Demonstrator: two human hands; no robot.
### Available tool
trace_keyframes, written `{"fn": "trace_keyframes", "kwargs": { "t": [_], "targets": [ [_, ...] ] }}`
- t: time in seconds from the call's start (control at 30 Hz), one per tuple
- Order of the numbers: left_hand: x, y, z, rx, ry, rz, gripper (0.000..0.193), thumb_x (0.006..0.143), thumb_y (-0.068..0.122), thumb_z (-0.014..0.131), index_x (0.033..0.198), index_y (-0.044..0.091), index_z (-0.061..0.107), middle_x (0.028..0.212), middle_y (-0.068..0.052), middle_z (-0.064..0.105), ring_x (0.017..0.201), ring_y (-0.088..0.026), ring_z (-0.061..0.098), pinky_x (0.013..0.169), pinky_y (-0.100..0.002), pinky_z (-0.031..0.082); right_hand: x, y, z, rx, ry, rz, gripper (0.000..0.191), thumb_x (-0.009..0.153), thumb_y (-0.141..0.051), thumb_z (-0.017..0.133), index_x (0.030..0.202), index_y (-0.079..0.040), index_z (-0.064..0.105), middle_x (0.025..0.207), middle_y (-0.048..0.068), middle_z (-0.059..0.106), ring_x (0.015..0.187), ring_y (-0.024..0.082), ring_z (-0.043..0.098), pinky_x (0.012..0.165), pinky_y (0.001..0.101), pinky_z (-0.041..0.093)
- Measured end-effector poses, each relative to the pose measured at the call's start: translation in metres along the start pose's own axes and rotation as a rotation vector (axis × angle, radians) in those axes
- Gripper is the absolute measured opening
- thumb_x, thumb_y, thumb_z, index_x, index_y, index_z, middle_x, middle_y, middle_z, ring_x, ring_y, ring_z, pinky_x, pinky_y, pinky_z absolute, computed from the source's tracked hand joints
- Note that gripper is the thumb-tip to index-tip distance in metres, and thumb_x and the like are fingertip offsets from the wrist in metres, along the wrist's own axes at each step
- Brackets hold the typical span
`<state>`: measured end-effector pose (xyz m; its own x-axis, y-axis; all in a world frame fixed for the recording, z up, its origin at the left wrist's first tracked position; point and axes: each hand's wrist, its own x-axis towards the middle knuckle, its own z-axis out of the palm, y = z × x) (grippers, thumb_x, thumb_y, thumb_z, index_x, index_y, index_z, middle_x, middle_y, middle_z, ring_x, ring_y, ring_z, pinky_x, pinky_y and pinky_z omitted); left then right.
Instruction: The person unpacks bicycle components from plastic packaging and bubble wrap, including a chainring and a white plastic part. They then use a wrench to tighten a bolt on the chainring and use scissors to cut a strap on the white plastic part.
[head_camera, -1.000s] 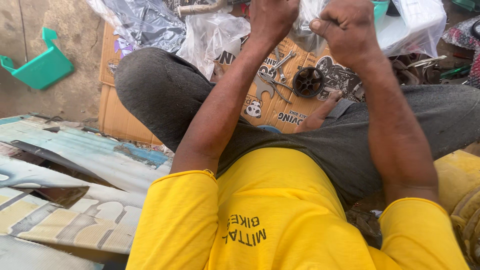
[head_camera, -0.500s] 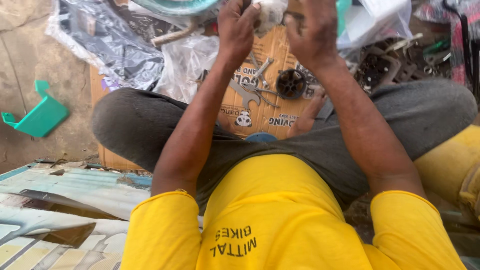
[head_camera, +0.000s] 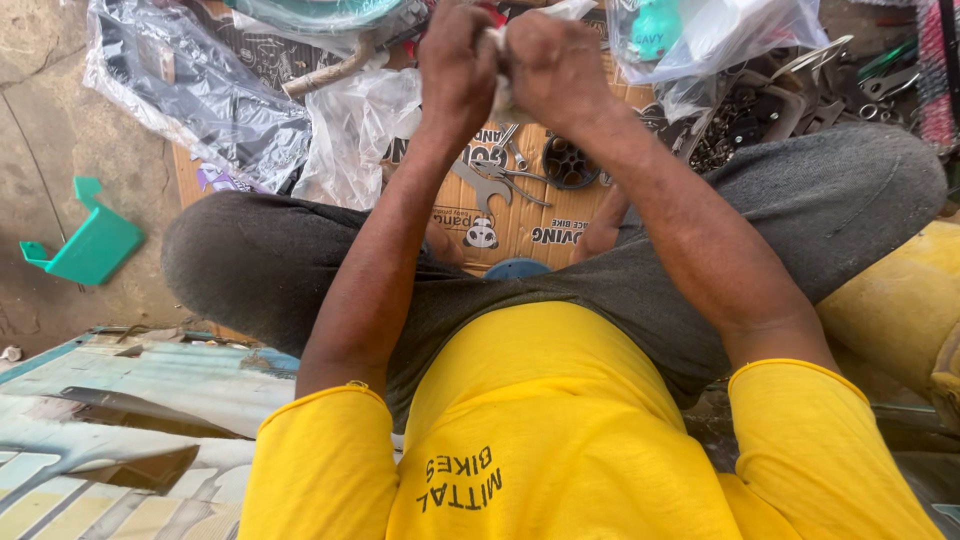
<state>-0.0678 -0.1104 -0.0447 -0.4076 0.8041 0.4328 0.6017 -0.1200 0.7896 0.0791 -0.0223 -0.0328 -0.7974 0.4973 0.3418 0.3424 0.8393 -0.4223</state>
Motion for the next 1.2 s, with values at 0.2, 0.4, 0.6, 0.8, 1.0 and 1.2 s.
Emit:
{"fn": "trace_keyframes", "kwargs": {
  "t": [0.2, 0.4, 0.6, 0.8, 1.0, 1.2],
  "targets": [
    [0.006, -0.003, 0.000, -0.219, -0.080, -0.514, 0.011, 0.094, 0.004, 0.051, 0.089, 0.005, 0.060, 0.075, -0.010, 0.063, 0.065, -0.028, 0.074, 0.062, -0.040, 0.057, -0.003, -0.003, 0.009, -0.069, 0.012, -0.097, 0.026, 0.097, -0.011, 0.076, 0.076, -0.007, 0.061, 0.070, 0.004, 0.058, 0.059, 0.017, 0.058, 0.050, 0.0349, 0.045],
    [0.008, 0.000, 0.003, 0.055, 0.068, -0.201, 0.007, 0.096, 0.008, 0.058, 0.095, 0.002, 0.063, 0.082, -0.018, 0.067, 0.076, -0.039, 0.067, 0.069, -0.049, 0.049, 0.002, -0.009, -0.009, 0.107, 0.157, -0.122, 0.020, 0.107, -0.015, 0.072, 0.090, -0.005, 0.068, 0.081, 0.005, 0.063, 0.072, 0.019, 0.062, 0.064, 0.0350, 0.050],
    [0.017, -0.015, 0.000, -0.098, 0.104, -0.360, 0.012, 0.091, 0.004, 0.061, 0.082, -0.004, 0.061, 0.066, -0.017, 0.063, 0.056, -0.028, 0.062, 0.060, -0.042, 0.049, 0.002, -0.015, -0.014, 0.234, 0.172, -0.176, 0.024, 0.113, -0.017, 0.069, 0.093, -0.004, 0.068, 0.086, 0.008, 0.065, 0.078, 0.023, 0.065, 0.070, 0.0382, 0.051],
    [0.026, -0.008, -0.015, -0.800, 0.032, -0.644, 0.017, 0.092, 0.004, 0.060, 0.079, -0.001, 0.070, 0.070, -0.008, 0.071, 0.061, -0.016, 0.070, 0.056, -0.031, 0.058, 0.014, 0.006, -0.023, 0.215, 0.031, 0.260, 0.027, 0.110, -0.021, 0.070, 0.091, -0.003, 0.066, 0.076, 0.009, 0.062, 0.068, 0.026, 0.057, 0.066, 0.0410, 0.047],
    [0.033, 0.006, -0.033, -0.769, -0.071, -0.730, 0.017, 0.094, 0.006, 0.067, 0.080, -0.004, 0.073, 0.071, -0.012, 0.074, 0.061, -0.018, 0.072, 0.063, -0.030, 0.061, 0.019, -0.001, -0.035, 0.189, 0.160, -0.080, 0.014, 0.098, -0.012, 0.074, 0.103, -0.002, 0.067, 0.093, 0.012, 0.068, 0.082, 0.026, 0.065, 0.075, 0.0416, 0.052],
    [0.022, 0.002, -0.020, -0.715, -0.143, -0.528, 0.022, 0.106, 0.006, 0.064, 0.086, -0.003, 0.067, 0.074, -0.007, 0.065, 0.064, -0.012, 0.059, 0.062, -0.029, 0.053, 0.020, -0.013, -0.041, 0.092, 0.174, -0.174, 0.010, 0.104, -0.010, 0.081, 0.106, -0.004, 0.073, 0.092, 0.007, 0.071, 0.082, 0.020, 0.068, 0.072, 0.0365, 0.053]
  ]
}}
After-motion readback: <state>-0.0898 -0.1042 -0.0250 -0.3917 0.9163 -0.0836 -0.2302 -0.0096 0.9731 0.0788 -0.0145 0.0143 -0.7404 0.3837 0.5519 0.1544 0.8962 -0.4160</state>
